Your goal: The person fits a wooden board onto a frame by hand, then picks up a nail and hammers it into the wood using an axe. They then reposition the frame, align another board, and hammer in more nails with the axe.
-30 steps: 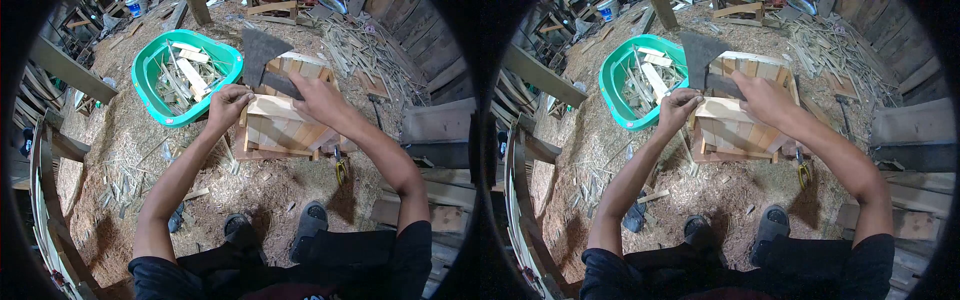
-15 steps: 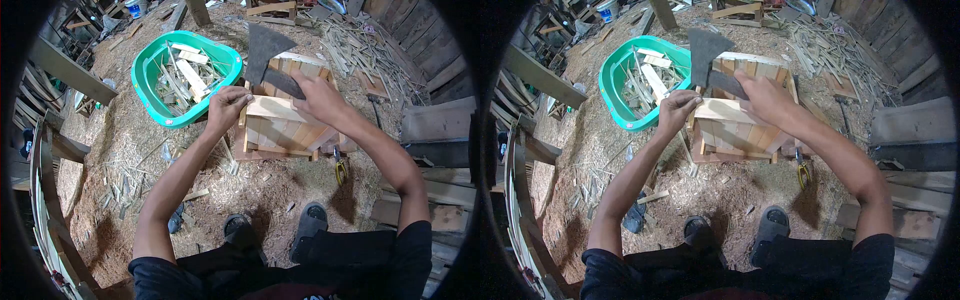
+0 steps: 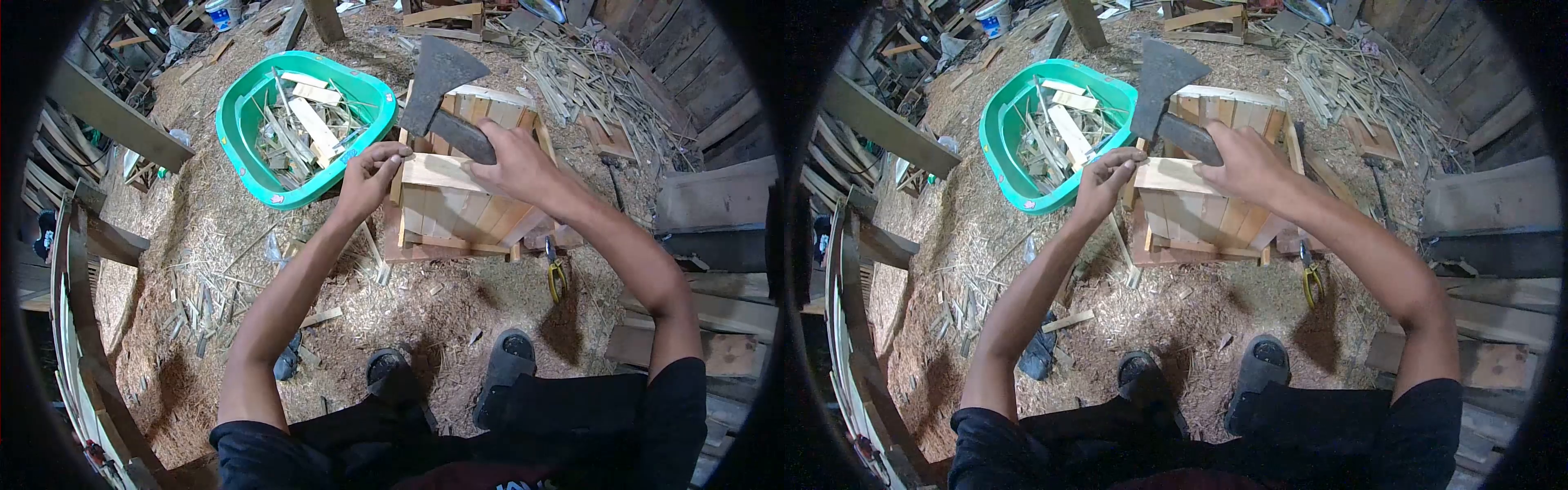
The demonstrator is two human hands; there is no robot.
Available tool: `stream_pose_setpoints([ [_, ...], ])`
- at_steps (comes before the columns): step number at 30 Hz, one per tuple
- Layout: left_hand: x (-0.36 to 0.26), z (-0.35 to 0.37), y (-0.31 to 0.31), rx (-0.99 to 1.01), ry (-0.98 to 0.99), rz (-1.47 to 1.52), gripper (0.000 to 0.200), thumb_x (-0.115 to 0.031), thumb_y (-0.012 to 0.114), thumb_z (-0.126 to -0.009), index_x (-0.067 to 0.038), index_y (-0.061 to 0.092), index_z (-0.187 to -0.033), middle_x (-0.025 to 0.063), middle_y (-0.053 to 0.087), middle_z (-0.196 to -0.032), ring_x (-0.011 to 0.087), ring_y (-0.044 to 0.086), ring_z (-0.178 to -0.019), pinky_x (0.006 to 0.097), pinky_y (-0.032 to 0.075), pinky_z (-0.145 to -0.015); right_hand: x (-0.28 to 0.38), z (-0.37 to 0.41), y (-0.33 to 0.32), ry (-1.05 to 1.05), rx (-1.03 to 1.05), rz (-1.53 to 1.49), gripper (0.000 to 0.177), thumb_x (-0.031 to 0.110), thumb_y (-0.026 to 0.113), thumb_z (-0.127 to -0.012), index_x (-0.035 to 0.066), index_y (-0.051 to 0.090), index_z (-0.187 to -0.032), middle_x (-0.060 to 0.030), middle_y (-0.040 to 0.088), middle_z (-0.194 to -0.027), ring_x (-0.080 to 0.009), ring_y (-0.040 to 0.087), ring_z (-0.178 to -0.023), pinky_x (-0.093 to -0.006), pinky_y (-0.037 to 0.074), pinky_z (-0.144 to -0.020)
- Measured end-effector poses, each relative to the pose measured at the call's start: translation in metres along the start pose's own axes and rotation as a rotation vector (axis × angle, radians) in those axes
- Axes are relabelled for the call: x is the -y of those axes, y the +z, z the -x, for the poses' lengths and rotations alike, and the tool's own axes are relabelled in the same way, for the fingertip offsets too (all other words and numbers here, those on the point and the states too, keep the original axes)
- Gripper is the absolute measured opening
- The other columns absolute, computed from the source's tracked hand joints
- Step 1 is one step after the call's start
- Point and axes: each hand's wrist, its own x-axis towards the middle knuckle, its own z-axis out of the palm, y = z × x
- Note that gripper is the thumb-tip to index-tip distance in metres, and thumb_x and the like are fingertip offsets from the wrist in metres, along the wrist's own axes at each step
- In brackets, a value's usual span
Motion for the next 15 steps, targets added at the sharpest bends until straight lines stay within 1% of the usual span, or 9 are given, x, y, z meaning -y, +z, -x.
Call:
stream_pose_setpoints([
  [1,-0.005,0.003,0.000,0.018,-0.015,0.038,0.032,-0.015,0.069,-0.096,0.003,0.066,-0.122,0.0078,0.066,-0.120,0.0167,0.063,-0.107,0.0318,0.051,-0.094,-0.002,0.002,0.004,-0.021,-0.023,-0.040,0.044,0.022,0.077,-0.085,-0.005,0.058,-0.113,-0.0225,0.070,-0.085,-0.0351,0.071,-0.080,-0.0426,0.054,-0.073],
  [3,-0.012,0.007,0.005,-0.011,-0.085,-0.010,0.040,-0.020,0.072,-0.092,0.003,0.063,-0.124,0.0119,0.066,-0.121,0.0195,0.063,-0.107,0.0351,0.050,-0.095,-0.005,0.007,0.011,-0.060,-0.063,-0.120,0.044,0.026,0.077,-0.087,-0.006,0.059,-0.111,-0.0202,0.070,-0.086,-0.0313,0.071,-0.080,-0.0410,0.054,-0.073],
  [4,-0.016,0.008,0.008,-0.027,-0.120,-0.033,0.044,-0.022,0.073,-0.091,0.002,0.062,-0.126,0.0140,0.066,-0.121,0.0209,0.063,-0.107,0.0368,0.050,-0.096,-0.007,0.006,0.012,-0.036,-0.057,-0.127,0.045,0.028,0.077,-0.088,-0.006,0.060,-0.111,-0.0197,0.070,-0.088,-0.0302,0.071,-0.081,-0.0408,0.054,-0.074],
  [7,-0.025,0.014,0.015,-0.013,0.094,-0.427,0.058,-0.031,0.081,-0.082,0.000,0.061,-0.127,0.0163,0.061,-0.127,0.0276,0.059,-0.117,0.0417,0.047,-0.102,-0.008,0.007,0.011,0.028,-0.033,-0.153,0.047,0.032,0.076,-0.089,-0.006,0.060,-0.112,-0.0192,0.070,-0.092,-0.0277,0.071,-0.084,-0.0403,0.053,-0.076],
  [9,-0.023,0.014,0.012,0.030,0.186,-0.512,0.061,-0.029,0.084,-0.079,-0.001,0.061,-0.128,0.0142,0.057,-0.129,0.0259,0.058,-0.119,0.0389,0.048,-0.103,-0.009,0.009,0.009,0.052,-0.016,-0.173,0.048,0.034,0.076,-0.090,-0.006,0.061,-0.113,-0.0200,0.070,-0.094,-0.0270,0.070,-0.086,-0.0402,0.053,-0.078],
  [10,-0.023,0.013,0.010,0.051,0.232,-0.555,0.063,-0.028,0.086,-0.078,-0.002,0.060,-0.129,0.0131,0.055,-0.130,0.0250,0.057,-0.121,0.0376,0.048,-0.103,-0.014,0.009,0.012,0.024,-0.042,-0.175,0.049,0.034,0.076,-0.090,-0.006,0.061,-0.113,-0.0197,0.070,-0.093,-0.0265,0.070,-0.085,-0.0400,0.053,-0.077],
  [12,-0.029,0.011,0.007,0.111,0.266,-0.626,0.063,-0.029,0.087,-0.075,-0.003,0.062,-0.127,0.0142,0.054,-0.131,0.0274,0.056,-0.122,0.0391,0.047,-0.104,-0.021,0.008,0.020,-0.033,-0.095,-0.181,0.050,0.035,0.075,-0.090,-0.006,0.060,-0.114,-0.0192,0.070,-0.092,-0.0253,0.069,-0.083,-0.0395,0.053,-0.075],
  [13,-0.035,0.009,0.005,0.143,0.283,-0.662,0.064,-0.030,0.088,-0.074,-0.003,0.062,-0.125,0.0147,0.054,-0.131,0.0287,0.055,-0.123,0.0399,0.047,-0.104,-0.020,0.008,0.019,-0.015,-0.077,-0.180,0.050,0.035,0.075,-0.090,-0.006,0.060,-0.114,-0.0192,0.070,-0.092,-0.0252,0.069,-0.083,-0.0394,0.053,-0.075],
  [15,-0.038,0.005,0.002,0.192,0.248,-0.658,0.065,-0.031,0.090,-0.071,-0.003,0.064,-0.123,0.0144,0.054,-0.130,0.0293,0.054,-0.124,0.0407,0.046,-0.106,-0.017,0.009,0.015,0.027,-0.040,-0.175,0.051,0.036,0.075,-0.090,-0.007,0.060,-0.115,-0.0194,0.070,-0.092,-0.0251,0.069,-0.083,-0.0391,0.053,-0.075],
])
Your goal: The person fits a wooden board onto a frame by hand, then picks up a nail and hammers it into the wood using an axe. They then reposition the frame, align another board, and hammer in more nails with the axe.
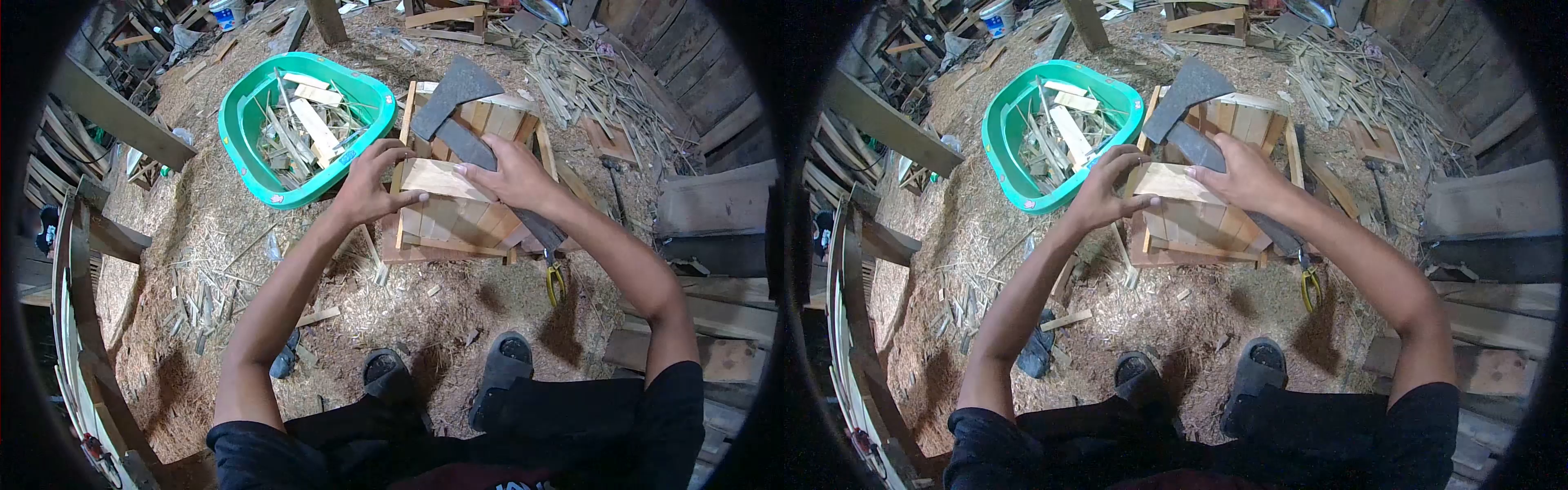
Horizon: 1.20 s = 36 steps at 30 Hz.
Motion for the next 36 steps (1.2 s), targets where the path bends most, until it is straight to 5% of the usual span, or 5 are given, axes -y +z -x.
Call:
stream_pose_setpoints([
  [6,0.005,-0.002,-0.002,0.040,-0.088,0.086,0.070,-0.029,0.095,-0.063,-0.003,0.066,-0.121,0.0142,0.050,-0.133,0.0300,0.048,-0.130,0.0409,0.040,-0.112,-0.006,0.000,0.000,-0.013,0.017,-0.013,0.052,0.036,0.074,-0.090,-0.007,0.060,-0.115,-0.0208,0.070,-0.095,-0.0296,0.070,-0.088,-0.0414,0.053,-0.077],
  [9,0.008,0.002,0.011,-0.039,-0.139,0.212,0.071,-0.024,0.095,-0.062,-0.002,0.065,-0.122,0.0124,0.047,-0.134,0.0282,0.046,-0.131,0.0390,0.038,-0.113,-0.006,-0.002,-0.001,-0.108,0.010,-0.033,0.060,0.038,0.071,-0.090,-0.008,0.056,-0.124,-0.0282,0.068,-0.104,-0.0409,0.068,-0.100,-0.0457,0.052,-0.088],
  [12,0.010,0.004,0.015,-0.066,-0.169,0.255,0.072,-0.025,0.096,-0.063,-0.002,0.065,-0.124,0.0120,0.046,-0.134,0.0284,0.046,-0.131,0.0390,0.037,-0.114,0.006,-0.007,-0.016,-0.124,0.103,0.102,0.052,0.033,0.071,-0.090,-0.006,0.055,-0.121,-0.0292,0.068,-0.100,-0.0436,0.067,-0.097,-0.0491,0.051,-0.085],
  [22,0.010,0.005,0.016,-0.041,-0.299,0.302,0.079,-0.038,0.095,-0.062,-0.004,0.064,-0.126,0.0124,0.046,-0.135,0.0273,0.046,-0.132,0.0418,0.036,-0.116,0.038,-0.017,-0.024,-0.189,0.182,0.271,0.043,0.026,0.070,-0.092,-0.001,0.056,-0.122,-0.0276,0.069,-0.095,-0.0434,0.068,-0.091,-0.0493,0.052,-0.080],
  [36,0.008,0.005,0.013,-0.035,-0.269,0.272,0.076,-0.028,0.095,-0.065,0.001,0.063,-0.127,0.0125,0.048,-0.137,0.0260,0.049,-0.129,0.0394,0.039,-0.113,0.044,-0.018,-0.032,-0.180,0.104,0.174,0.044,0.025,0.070,-0.092,-0.003,0.055,-0.123,-0.0287,0.069,-0.097,-0.0444,0.068,-0.094,-0.0507,0.052,-0.084],
])
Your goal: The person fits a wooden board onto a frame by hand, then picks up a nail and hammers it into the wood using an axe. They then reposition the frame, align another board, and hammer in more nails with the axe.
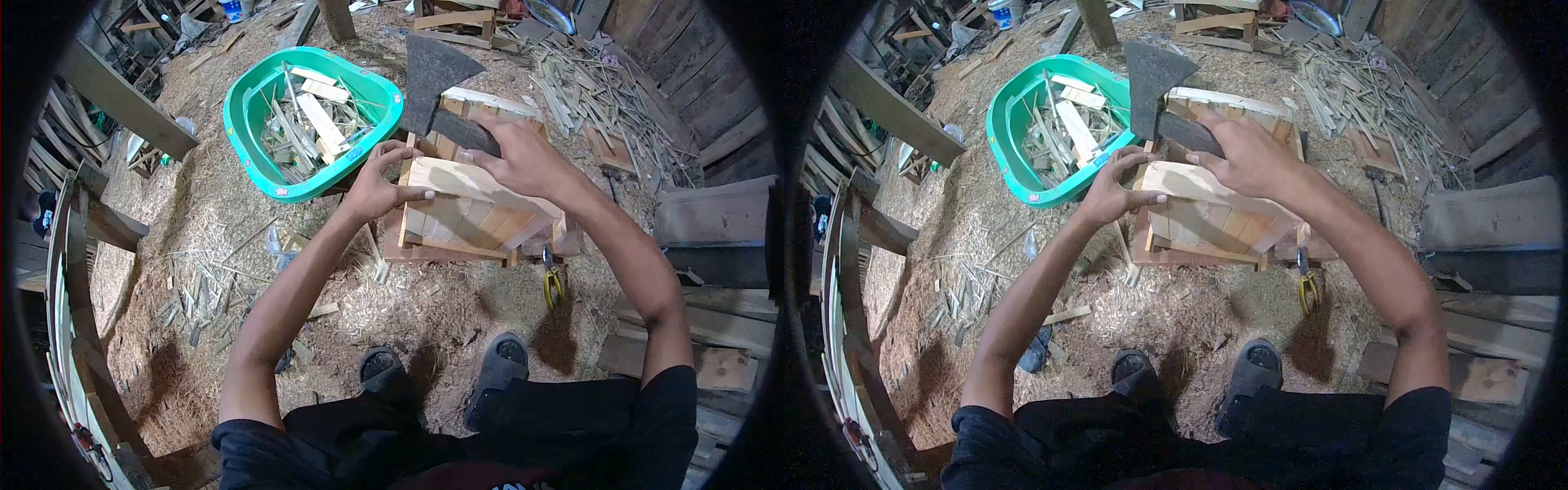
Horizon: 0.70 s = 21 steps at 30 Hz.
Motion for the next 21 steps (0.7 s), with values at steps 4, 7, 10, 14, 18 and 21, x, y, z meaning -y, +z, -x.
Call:
stream_pose_setpoints([
  [4,0.004,-0.001,0.002,-0.031,-0.056,0.014,0.075,-0.027,0.095,-0.065,-0.001,0.063,-0.128,0.0114,0.048,-0.137,0.0254,0.050,-0.128,0.0383,0.039,-0.112,0.000,0.003,0.006,0.036,0.061,0.090,0.045,0.024,0.069,-0.092,-0.003,0.054,-0.125,-0.0289,0.069,-0.100,-0.0440,0.068,-0.096,-0.0505,0.052,-0.086],
  [7,0.003,0.001,0.001,-0.030,-0.033,-0.071,0.075,-0.028,0.095,-0.065,-0.003,0.064,-0.128,0.0110,0.047,-0.137,0.0252,0.049,-0.129,0.0379,0.040,-0.112,0.002,0.003,0.006,0.054,0.118,0.083,0.047,0.023,0.069,-0.092,-0.003,0.054,-0.128,-0.0292,0.069,-0.102,-0.0443,0.068,-0.097,-0.0503,0.052,-0.087],
  [10,0.003,-0.001,0.000,0.004,-0.042,0.038,0.075,-0.029,0.095,-0.065,-0.002,0.064,-0.128,0.0115,0.048,-0.137,0.0257,0.049,-0.130,0.0385,0.039,-0.113,-0.004,0.000,0.009,0.022,-0.008,0.018,0.047,0.023,0.069,-0.092,-0.003,0.055,-0.128,-0.0290,0.069,-0.102,-0.0439,0.068,-0.096,-0.0491,0.052,-0.087],
  [14,0.001,-0.002,0.000,-0.008,-0.021,-0.015,0.074,-0.029,0.095,-0.066,-0.004,0.064,-0.128,0.0118,0.047,-0.138,0.0264,0.048,-0.131,0.0389,0.039,-0.114,-0.008,-0.002,0.006,-0.032,-0.082,-0.025,0.046,0.025,0.070,-0.091,-0.004,0.058,-0.125,-0.0280,0.069,-0.103,-0.0416,0.068,-0.095,-0.0467,0.052,-0.084],
  [18,0.000,0.001,0.002,-0.025,-0.011,0.012,0.072,-0.030,0.092,-0.071,-0.005,0.062,-0.131,0.0127,0.046,-0.140,0.0271,0.047,-0.132,0.0393,0.039,-0.114,-0.011,0.009,0.023,0.151,-0.019,-0.109,0.045,0.023,0.072,-0.089,-0.006,0.058,-0.121,-0.0290,0.069,-0.102,-0.0421,0.069,-0.097,-0.0466,0.052,-0.086],
  [21,-0.010,0.009,0.005,-0.036,-0.022,-0.020,0.068,-0.029,0.088,-0.077,-0.004,0.060,-0.133,0.0134,0.045,-0.143,0.0270,0.047,-0.133,0.0404,0.039,-0.114,-0.024,0.013,0.035,0.121,-0.026,-0.190,0.045,0.025,0.072,-0.088,-0.005,0.058,-0.119,-0.0270,0.069,-0.100,-0.0410,0.068,-0.094,-0.0458,0.052,-0.084],
])
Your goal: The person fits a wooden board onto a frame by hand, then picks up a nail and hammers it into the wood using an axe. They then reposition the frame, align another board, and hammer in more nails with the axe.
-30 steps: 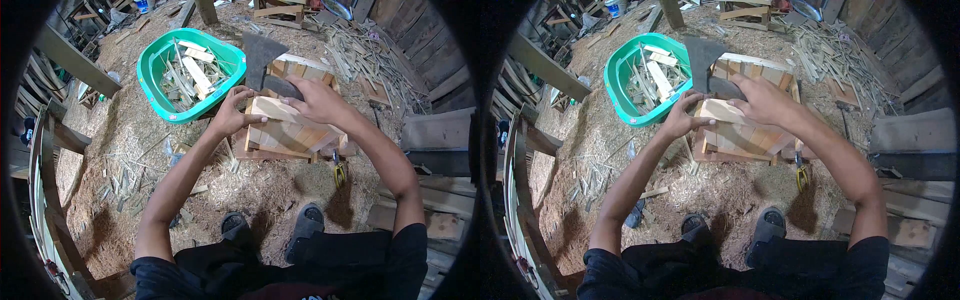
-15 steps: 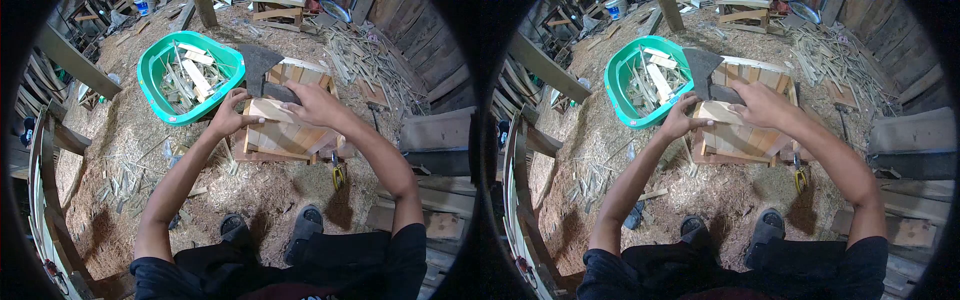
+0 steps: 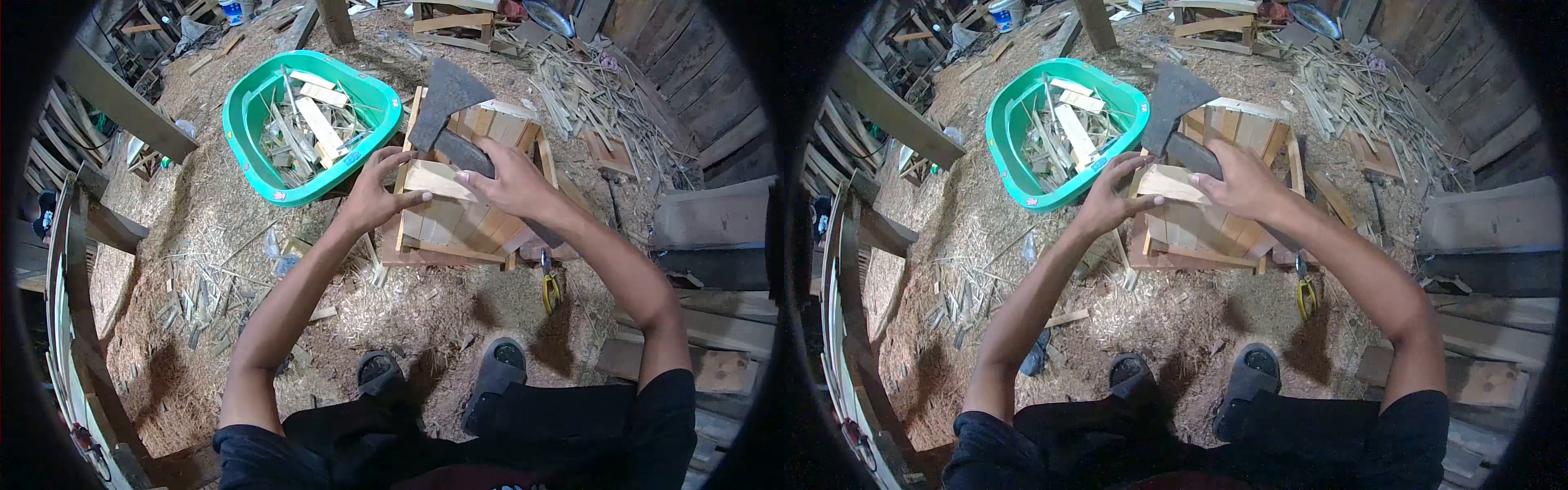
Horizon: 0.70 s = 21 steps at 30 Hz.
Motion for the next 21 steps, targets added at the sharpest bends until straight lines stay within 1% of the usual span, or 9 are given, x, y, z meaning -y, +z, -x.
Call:
stream_pose_setpoints([
  [3,-0.002,0.000,0.007,-0.066,-0.001,-0.013,0.059,-0.025,0.083,-0.084,-0.002,0.060,-0.133,0.0126,0.048,-0.142,0.0251,0.050,-0.130,0.0401,0.042,-0.111,-0.011,-0.001,0.005,-0.038,-0.081,0.003,0.047,0.031,0.073,-0.091,-0.005,0.059,-0.116,-0.0205,0.068,-0.095,-0.0281,0.069,-0.087,-0.0408,0.052,-0.079],
  [4,0.001,-0.001,0.010,-0.100,0.004,-0.007,0.055,-0.024,0.081,-0.086,-0.001,0.060,-0.132,0.0122,0.049,-0.141,0.0242,0.052,-0.129,0.0397,0.044,-0.109,-0.010,0.000,0.003,0.008,-0.060,-0.022,0.047,0.031,0.072,-0.090,-0.005,0.058,-0.118,-0.0219,0.068,-0.097,-0.0311,0.068,-0.091,-0.0419,0.052,-0.081],
  [6,0.007,-0.004,0.015,-0.202,-0.011,0.146,0.044,-0.024,0.079,-0.085,-0.002,0.067,-0.122,0.0141,0.059,-0.131,0.0260,0.057,-0.124,0.0392,0.045,-0.106,-0.007,0.003,-0.001,0.094,-0.014,-0.069,0.049,0.031,0.070,-0.090,-0.005,0.057,-0.121,-0.0248,0.068,-0.102,-0.0373,0.068,-0.098,-0.0440,0.051,-0.086],
  [7,0.009,-0.006,0.017,-0.252,-0.019,0.224,0.039,-0.024,0.079,-0.085,-0.003,0.071,-0.117,0.0150,0.063,-0.125,0.0269,0.059,-0.121,0.0390,0.045,-0.105,-0.009,0.004,-0.001,0.089,-0.026,-0.090,0.049,0.031,0.070,-0.090,-0.005,0.057,-0.121,-0.0246,0.068,-0.103,-0.0370,0.068,-0.098,-0.0439,0.051,-0.086],
  [10,0.013,-0.010,0.015,-0.248,-0.033,0.133,0.023,-0.013,0.076,-0.090,0.002,0.073,-0.107,0.0089,0.062,-0.124,0.0150,0.064,-0.104,0.0303,0.053,-0.086,-0.016,0.005,0.003,0.070,-0.057,-0.127,0.049,0.031,0.070,-0.090,-0.005,0.057,-0.121,-0.0244,0.067,-0.104,-0.0362,0.067,-0.099,-0.0436,0.051,-0.087],
  [12,0.013,-0.011,0.016,-0.269,-0.065,0.166,0.019,-0.012,0.076,-0.089,0.002,0.075,-0.101,0.0089,0.063,-0.120,0.0141,0.064,-0.099,0.0298,0.054,-0.083,-0.016,0.006,0.004,0.061,-0.074,-0.119,0.049,0.031,0.071,-0.090,-0.005,0.056,-0.121,-0.0244,0.067,-0.104,-0.0360,0.067,-0.099,-0.0437,0.051,-0.086],
  [15,0.011,-0.011,0.018,-0.298,-0.075,0.180,0.016,-0.011,0.077,-0.088,0.002,0.076,-0.096,0.0089,0.066,-0.112,0.0139,0.065,-0.094,0.0293,0.054,-0.081,-0.018,0.005,0.006,-0.015,-0.065,-0.065,0.044,0.030,0.071,-0.094,-0.004,0.058,-0.118,-0.0166,0.067,-0.090,-0.0205,0.065,-0.080,-0.0371,0.052,-0.072],
  [18,0.007,-0.012,0.017,-0.312,-0.030,0.155,0.016,-0.013,0.078,-0.085,0.000,0.078,-0.096,0.0115,0.071,-0.103,0.0192,0.067,-0.094,0.0321,0.052,-0.085,-0.011,0.006,0.005,-0.083,-0.086,-0.040,0.044,0.029,0.071,-0.094,-0.004,0.058,-0.118,-0.0193,0.069,-0.092,-0.0255,0.068,-0.085,-0.0407,0.052,-0.076],
  [21,0.000,-0.011,0.013,-0.325,0.002,0.081,0.017,-0.013,0.079,-0.084,-0.001,0.078,-0.096,0.0132,0.073,-0.098,0.0221,0.069,-0.094,0.0339,0.052,-0.087,-0.002,0.006,0.003,-0.009,-0.004,0.036,0.043,0.027,0.070,-0.093,-0.005,0.058,-0.119,-0.0238,0.070,-0.096,-0.0340,0.070,-0.090,-0.0452,0.053,-0.079],
])
